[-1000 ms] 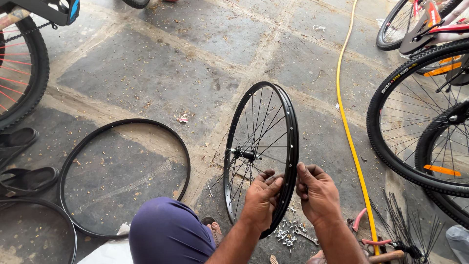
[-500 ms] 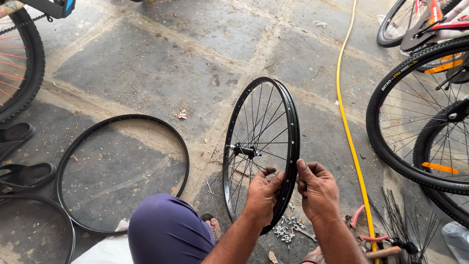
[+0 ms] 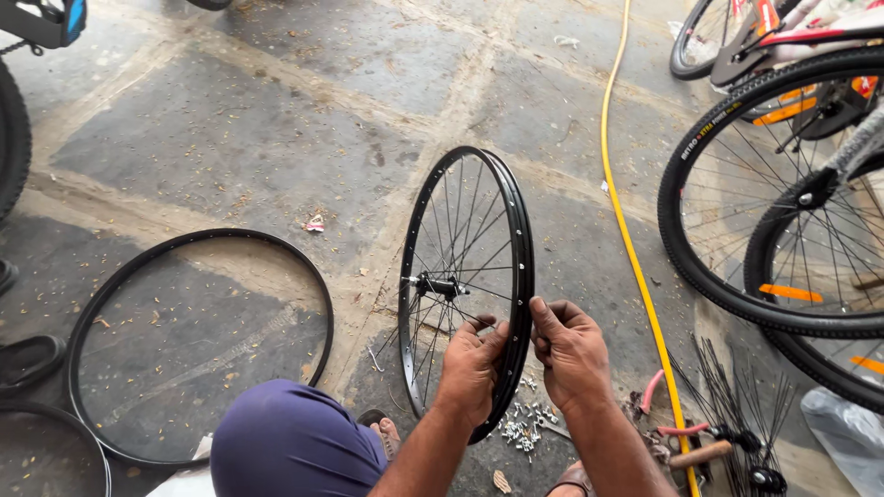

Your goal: The person assembles a bicycle wheel by inserting spokes into the hub and rim, then attaches a rim strip. The person works on the ground, handling the wheel, spokes, and rim strip by hand.

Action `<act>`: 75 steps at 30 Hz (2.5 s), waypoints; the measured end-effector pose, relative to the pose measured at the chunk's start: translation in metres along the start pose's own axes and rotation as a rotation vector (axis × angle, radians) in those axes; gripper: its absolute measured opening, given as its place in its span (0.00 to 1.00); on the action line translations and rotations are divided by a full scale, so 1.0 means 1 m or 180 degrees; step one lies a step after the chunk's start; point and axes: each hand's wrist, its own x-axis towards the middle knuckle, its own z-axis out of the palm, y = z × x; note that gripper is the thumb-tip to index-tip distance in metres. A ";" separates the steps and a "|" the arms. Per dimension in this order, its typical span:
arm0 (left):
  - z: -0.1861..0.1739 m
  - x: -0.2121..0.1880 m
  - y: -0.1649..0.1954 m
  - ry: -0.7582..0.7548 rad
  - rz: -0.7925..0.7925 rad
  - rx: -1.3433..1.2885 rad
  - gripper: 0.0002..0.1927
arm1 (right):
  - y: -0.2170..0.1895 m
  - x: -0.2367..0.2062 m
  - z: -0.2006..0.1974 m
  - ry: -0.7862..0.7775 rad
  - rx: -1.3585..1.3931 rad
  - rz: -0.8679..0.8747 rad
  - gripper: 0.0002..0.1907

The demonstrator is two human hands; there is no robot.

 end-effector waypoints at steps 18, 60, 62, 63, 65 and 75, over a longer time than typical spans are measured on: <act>-0.033 0.004 -0.015 0.1731 0.1004 0.3244 0.18 | -0.023 0.035 -0.005 0.0133 -0.0277 -0.0027 0.11; -0.007 -0.006 0.000 -0.0257 -0.0403 0.0093 0.17 | -0.045 -0.072 0.027 -0.0063 -0.4277 -0.1905 0.07; -0.008 -0.006 -0.001 -0.0236 -0.0411 0.0084 0.17 | -0.043 -0.068 0.023 -0.0092 -0.4291 -0.1764 0.06; -0.009 -0.006 -0.001 -0.0239 -0.0412 0.0059 0.16 | -0.041 -0.066 0.020 -0.0102 -0.4296 -0.1691 0.06; -0.011 -0.005 0.000 -0.0376 -0.0374 -0.0051 0.16 | -0.034 -0.058 0.012 0.0053 -0.4189 -0.1641 0.08; -0.009 -0.005 -0.012 -0.0107 -0.0017 0.0417 0.18 | -0.029 0.010 -0.018 0.0070 -0.1813 -0.0331 0.28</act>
